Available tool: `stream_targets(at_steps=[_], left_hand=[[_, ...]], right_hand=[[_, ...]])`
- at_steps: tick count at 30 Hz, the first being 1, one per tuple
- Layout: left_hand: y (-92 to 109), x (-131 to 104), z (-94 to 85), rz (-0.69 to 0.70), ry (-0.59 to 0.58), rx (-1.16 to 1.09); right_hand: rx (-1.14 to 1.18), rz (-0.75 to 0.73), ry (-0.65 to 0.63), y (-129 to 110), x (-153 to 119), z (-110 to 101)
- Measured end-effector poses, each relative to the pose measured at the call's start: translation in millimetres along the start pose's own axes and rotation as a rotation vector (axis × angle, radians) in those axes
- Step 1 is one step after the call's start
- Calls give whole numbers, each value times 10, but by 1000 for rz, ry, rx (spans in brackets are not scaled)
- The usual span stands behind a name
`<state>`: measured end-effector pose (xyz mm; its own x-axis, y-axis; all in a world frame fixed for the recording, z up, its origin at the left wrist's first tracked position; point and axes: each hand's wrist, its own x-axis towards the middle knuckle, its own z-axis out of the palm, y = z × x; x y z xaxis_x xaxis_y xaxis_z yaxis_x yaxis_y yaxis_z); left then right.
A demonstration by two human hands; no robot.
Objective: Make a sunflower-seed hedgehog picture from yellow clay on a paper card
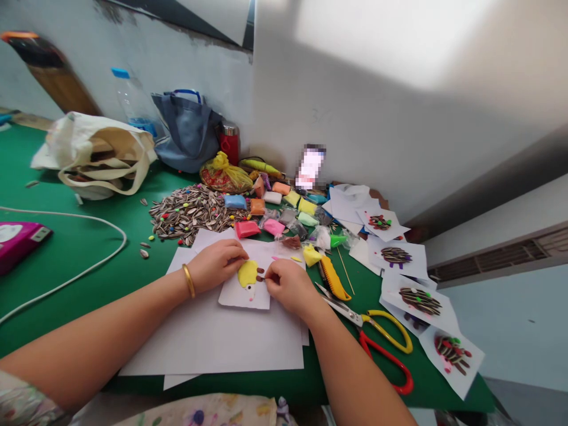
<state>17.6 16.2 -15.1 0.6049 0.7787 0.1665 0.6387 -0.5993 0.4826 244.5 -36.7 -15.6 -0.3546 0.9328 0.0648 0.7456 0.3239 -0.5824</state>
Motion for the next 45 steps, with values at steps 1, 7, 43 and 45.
stream_targets(at_steps=[1, 7, 43, 45], left_hand=[[-3, -2, 3, 2, -1, -1], [-14, -5, 12, 2, 3, 1], [37, -173, -179, 73, -227, 163], [-33, -167, -271, 20, -208, 184]], right_hand=[[-9, -2, 0, -4, 2, 4], [-66, -22, 1, -33, 17, 15], [-297, -175, 153, 139, 44, 10], [-291, -180, 155, 124, 34, -6]])
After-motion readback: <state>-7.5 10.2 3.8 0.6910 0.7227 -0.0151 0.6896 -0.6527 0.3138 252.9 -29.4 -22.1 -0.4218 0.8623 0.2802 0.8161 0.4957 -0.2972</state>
